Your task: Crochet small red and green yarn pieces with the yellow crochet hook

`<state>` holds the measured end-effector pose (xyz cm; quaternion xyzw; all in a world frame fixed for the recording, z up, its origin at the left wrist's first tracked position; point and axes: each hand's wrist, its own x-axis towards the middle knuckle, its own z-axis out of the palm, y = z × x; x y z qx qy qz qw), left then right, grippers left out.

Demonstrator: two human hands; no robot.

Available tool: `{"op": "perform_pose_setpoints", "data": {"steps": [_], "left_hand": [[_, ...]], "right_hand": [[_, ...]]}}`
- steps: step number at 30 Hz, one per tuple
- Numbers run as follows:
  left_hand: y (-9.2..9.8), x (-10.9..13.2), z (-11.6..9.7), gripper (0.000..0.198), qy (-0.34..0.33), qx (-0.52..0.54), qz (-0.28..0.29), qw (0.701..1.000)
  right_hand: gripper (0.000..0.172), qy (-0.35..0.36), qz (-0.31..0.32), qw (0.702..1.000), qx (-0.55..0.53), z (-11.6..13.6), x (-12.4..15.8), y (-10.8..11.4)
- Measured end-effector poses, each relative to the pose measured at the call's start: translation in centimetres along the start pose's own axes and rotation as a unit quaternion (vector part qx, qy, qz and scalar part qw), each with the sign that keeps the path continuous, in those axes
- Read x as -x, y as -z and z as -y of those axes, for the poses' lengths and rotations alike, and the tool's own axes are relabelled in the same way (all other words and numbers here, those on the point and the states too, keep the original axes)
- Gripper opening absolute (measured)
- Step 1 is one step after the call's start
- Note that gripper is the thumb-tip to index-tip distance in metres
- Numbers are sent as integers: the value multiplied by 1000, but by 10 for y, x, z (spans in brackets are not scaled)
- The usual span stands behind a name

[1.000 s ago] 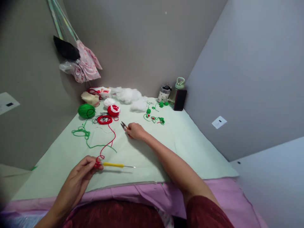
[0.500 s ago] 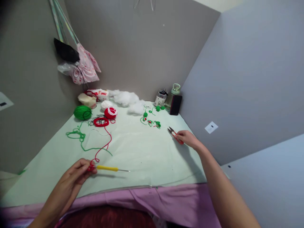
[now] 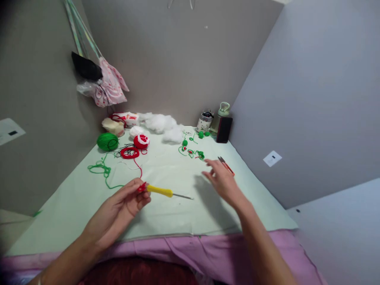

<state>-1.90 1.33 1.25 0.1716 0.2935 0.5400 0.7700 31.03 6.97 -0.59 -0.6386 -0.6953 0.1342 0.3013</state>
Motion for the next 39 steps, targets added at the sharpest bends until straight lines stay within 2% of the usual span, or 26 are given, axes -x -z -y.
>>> {"op": "perform_pose_setpoints", "data": {"steps": [1, 3, 5, 6, 8, 9, 13, 18, 23, 27, 30, 34, 36, 39], "left_hand": [[-6, -1, 4, 5, -2, -4, 19, 1000], [-13, 0, 14, 8, -10, -16, 44, 999], [-15, 2, 24, 12, -23, -41, 55, 997], [-14, 4, 28, 15, -32, -58, 56, 996], [-12, 7, 32, 19, -51, -94, 54, 993], [-10, 9, 33, 21, -59, -109, 53, 991], [-9, 11, 31, 22, -87, -137, 41, 986], [-2, 10, 36, 19, -110, -180, 44, 976], [4, 11, 39, 14, -157, -243, 74, 954], [4, 10, 33, 16, -177, -307, 81, 931], [8, 9, 24, 22, -166, -351, 71, 919], [9, 10, 12, 35, -126, -250, 44, 959], [5, 10, 7, 36, -93, -186, 62, 976], [-7, 7, 4, 34, -39, -127, 104, 986]], "right_hand": [[41, 35, 19, 998, -38, 21, 14, -8], [48, 117, 67, 966, -219, 61, 41, -27], [46, 149, 40, 932, -329, 93, 61, -46], [39, 156, 11, 921, -357, 105, 68, -54], [22, 139, -37, 911, -387, 120, 76, -68], [20, 128, -51, 904, -405, 124, 78, -73], [22, 101, -48, 883, -456, 131, 81, -85], [19, 88, -61, 863, -494, 136, 82, -87], [5, 51, -72, 850, -519, 138, 78, -88], [6, 22, -78, 845, -528, 137, 78, -88], [8, -6, -72, 808, -585, 134, 77, -85], [11, -50, -38, 748, -661, 133, 74, -78], [14, -63, -15, 736, -674, 134, 74, -76], [17, -66, 7, 725, -686, 135, 75, -73]]}}
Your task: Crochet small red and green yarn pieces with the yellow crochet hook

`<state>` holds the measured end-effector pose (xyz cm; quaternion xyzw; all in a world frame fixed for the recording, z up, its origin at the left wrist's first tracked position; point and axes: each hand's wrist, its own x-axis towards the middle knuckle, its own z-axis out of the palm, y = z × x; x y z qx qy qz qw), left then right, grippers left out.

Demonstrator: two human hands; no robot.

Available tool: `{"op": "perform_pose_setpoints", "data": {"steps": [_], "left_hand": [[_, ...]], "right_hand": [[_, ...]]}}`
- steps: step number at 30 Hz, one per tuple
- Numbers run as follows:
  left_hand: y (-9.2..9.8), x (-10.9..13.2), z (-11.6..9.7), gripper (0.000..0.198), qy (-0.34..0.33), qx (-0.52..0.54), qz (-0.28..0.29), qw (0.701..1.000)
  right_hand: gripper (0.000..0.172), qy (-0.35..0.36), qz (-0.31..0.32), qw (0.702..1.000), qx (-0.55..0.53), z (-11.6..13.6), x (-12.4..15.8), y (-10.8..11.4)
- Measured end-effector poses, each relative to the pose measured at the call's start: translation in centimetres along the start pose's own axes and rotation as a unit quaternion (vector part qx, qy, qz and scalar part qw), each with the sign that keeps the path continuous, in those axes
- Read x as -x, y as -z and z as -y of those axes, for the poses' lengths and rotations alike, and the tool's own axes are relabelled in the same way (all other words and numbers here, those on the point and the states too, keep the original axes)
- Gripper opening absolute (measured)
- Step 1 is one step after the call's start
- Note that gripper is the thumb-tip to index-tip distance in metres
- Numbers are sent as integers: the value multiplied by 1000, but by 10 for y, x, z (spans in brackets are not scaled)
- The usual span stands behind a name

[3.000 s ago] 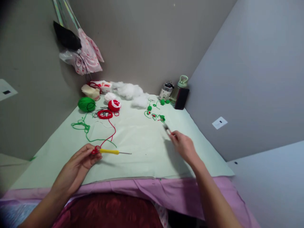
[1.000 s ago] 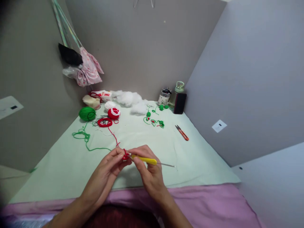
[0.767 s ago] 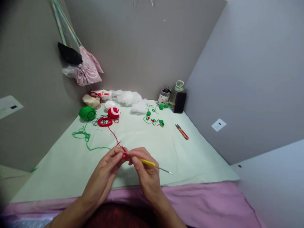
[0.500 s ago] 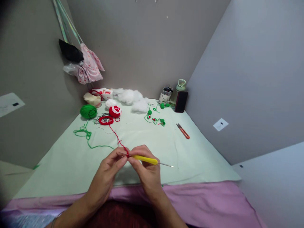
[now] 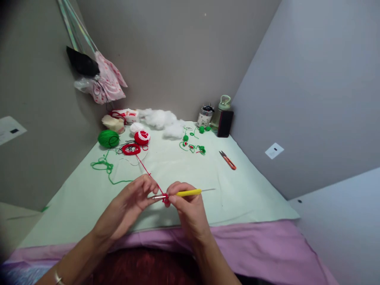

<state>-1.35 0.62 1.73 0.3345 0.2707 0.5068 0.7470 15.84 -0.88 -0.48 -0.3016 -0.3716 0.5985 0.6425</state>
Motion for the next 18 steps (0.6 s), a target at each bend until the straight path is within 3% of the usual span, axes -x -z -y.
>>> {"op": "perform_pose_setpoints", "data": {"steps": [3, 7, 10, 13, 16, 18], "left_hand": [[-12, -10, -5, 31, -18, 60, 14, 998], [-24, -23, -7, 40, -104, 84, -25, 991], [-20, -28, 0, 55, -208, -20, -21, 978], [-8, -28, 10, 53, -292, -219, -1, 931], [0, -24, 16, 17, -280, -331, 18, 901], [1, -18, 18, 31, -242, -344, 28, 907]], "right_hand": [[20, -4, 5, 1000, -12, 3, 1, 0], [23, -29, 18, 999, -19, 5, 4, 2], [21, -40, 32, 998, -42, 5, 6, 4], [20, -41, 23, 997, -57, 3, 6, 5], [21, -30, -19, 998, -47, 0, 4, 7], [22, -14, -54, 998, -30, -2, 4, 8]]}}
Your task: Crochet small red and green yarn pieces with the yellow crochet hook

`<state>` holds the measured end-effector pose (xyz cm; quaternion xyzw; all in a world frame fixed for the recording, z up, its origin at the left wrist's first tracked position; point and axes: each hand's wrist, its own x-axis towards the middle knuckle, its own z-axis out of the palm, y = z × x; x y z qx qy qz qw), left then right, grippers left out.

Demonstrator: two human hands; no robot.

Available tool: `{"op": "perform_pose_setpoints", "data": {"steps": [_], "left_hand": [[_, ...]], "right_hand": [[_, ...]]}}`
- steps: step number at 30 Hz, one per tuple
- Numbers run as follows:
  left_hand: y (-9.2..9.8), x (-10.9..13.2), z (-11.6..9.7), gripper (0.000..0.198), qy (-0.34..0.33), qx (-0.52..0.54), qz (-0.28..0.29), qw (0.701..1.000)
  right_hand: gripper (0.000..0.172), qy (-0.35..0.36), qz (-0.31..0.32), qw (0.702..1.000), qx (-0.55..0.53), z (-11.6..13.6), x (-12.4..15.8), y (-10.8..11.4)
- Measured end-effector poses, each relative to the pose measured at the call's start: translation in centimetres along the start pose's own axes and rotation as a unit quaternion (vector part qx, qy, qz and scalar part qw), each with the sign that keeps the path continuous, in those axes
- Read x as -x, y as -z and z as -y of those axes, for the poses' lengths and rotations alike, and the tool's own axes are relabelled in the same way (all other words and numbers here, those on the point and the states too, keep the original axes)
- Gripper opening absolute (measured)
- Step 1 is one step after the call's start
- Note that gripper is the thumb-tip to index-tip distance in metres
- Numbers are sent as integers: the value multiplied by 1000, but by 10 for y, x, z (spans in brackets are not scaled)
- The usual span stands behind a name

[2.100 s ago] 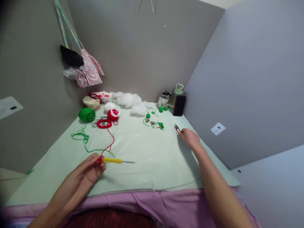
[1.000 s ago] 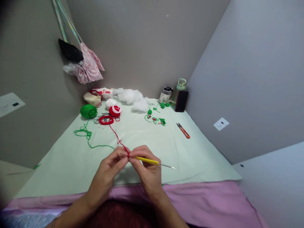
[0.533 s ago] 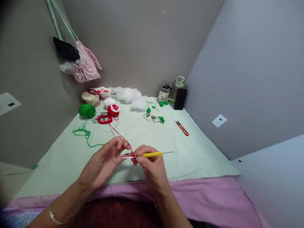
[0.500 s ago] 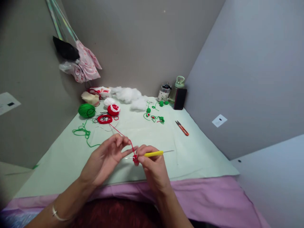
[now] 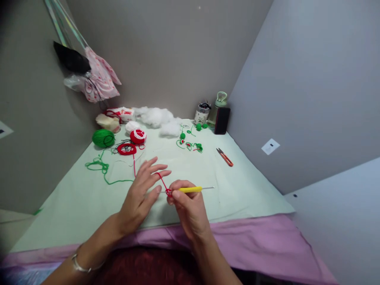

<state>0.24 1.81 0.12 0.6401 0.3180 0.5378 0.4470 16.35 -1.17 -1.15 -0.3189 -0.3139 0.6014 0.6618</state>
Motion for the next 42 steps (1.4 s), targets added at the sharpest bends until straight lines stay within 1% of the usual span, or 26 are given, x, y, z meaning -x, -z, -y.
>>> {"op": "perform_pose_setpoints", "data": {"steps": [2, 5, 8, 12, 16, 18, 21, 26, 29, 33, 39, 42], "left_hand": [[-1, 7, -2, 44, 49, 28, 27, 998], [-3, 16, -7, 44, 124, 103, 44, 986], [-7, 18, -10, 37, 166, 154, 21, 974], [-13, 13, -11, 30, 185, 185, -17, 965], [-14, 10, -10, 20, 193, 189, -39, 962], [-13, 11, -10, 21, 194, 185, -41, 962], [-10, 15, -9, 34, 193, 181, -26, 964], [-6, 18, -6, 51, 176, 164, 21, 970], [-3, 19, -6, 59, 166, 138, 35, 976], [-2, 20, -8, 70, 166, 114, 49, 978], [0, 19, -6, 76, 150, 79, 87, 982], [3, 19, -4, 75, 153, 76, 91, 981]], "right_hand": [[21, 20, -26, 999, 13, -2, 0, 0], [18, 40, -45, 998, 25, -3, 0, -1], [17, 49, -52, 997, 41, -2, 2, -3], [16, 54, -53, 996, 56, -3, 3, -4], [17, 51, -52, 995, 70, -5, 4, -4], [17, 52, -51, 994, 84, -6, 5, -3], [18, 61, -51, 992, 103, -7, 6, -3], [16, 68, -46, 990, 118, -7, 7, -2], [11, 90, -37, 987, 126, -8, 9, -1], [3, 118, -4, 984, 136, -8, 9, 0], [6, 116, 5, 982, 146, -7, 9, 1], [9, 117, 16, 983, 142, -7, 9, 1]]}}
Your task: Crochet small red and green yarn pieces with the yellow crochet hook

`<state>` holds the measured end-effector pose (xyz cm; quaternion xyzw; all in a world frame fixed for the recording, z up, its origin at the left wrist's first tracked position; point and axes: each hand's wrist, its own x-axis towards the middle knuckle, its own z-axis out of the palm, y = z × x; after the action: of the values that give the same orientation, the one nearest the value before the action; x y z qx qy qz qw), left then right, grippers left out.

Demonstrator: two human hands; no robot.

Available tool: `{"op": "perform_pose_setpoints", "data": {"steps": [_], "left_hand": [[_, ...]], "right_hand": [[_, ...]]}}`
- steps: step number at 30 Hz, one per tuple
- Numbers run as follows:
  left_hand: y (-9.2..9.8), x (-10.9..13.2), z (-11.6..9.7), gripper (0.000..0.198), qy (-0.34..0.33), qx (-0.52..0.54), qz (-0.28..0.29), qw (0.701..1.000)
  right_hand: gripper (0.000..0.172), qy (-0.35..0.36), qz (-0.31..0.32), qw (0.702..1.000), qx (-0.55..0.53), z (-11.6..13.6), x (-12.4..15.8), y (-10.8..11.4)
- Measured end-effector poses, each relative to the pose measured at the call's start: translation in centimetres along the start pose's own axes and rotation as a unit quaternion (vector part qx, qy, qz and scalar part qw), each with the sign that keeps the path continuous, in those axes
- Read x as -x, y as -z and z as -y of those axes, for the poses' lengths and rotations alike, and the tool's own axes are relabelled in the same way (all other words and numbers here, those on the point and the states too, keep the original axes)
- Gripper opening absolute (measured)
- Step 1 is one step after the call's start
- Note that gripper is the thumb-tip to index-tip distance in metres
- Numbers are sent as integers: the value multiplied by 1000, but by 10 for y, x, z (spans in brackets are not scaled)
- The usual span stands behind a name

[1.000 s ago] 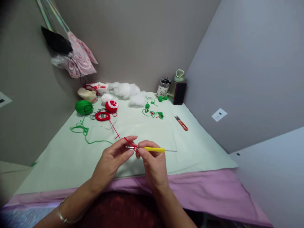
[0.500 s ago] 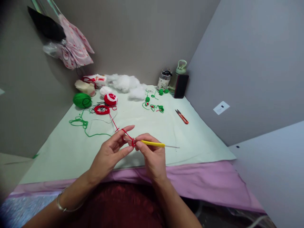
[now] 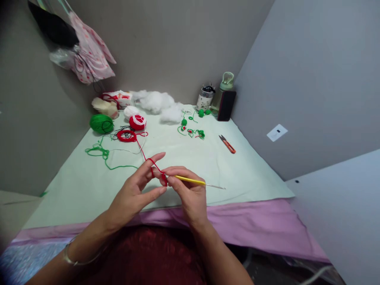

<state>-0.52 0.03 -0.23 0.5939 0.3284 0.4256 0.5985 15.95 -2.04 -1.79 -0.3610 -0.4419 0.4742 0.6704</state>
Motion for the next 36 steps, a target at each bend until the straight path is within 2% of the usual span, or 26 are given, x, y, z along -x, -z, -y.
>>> {"op": "perform_pose_setpoints", "data": {"steps": [7, 14, 20, 31, 33, 34, 36], "left_hand": [[-6, -2, -3, 48, 26, 100, -65, 993], [-19, -4, 5, 47, 45, 223, -118, 967], [-15, -2, 6, 46, 51, 226, -107, 967], [-13, 1, 7, 44, 35, 215, -131, 967], [-13, 1, 6, 49, 32, 212, -136, 967], [-13, 1, 5, 53, 33, 215, -138, 966], [-14, 2, 4, 58, 47, 235, -136, 961]], "right_hand": [[12, 40, 1, 999, 31, -4, 2, -1], [16, 99, -10, 991, 92, -4, 5, -6], [13, 106, 12, 991, 80, -6, 6, -4], [17, 143, 15, 978, 150, -3, 7, -3], [21, 177, 19, 960, 218, -4, 8, -2], [25, 212, 17, 939, 269, -5, 10, -2], [35, 307, 13, 878, 367, -8, 13, -2]]}}
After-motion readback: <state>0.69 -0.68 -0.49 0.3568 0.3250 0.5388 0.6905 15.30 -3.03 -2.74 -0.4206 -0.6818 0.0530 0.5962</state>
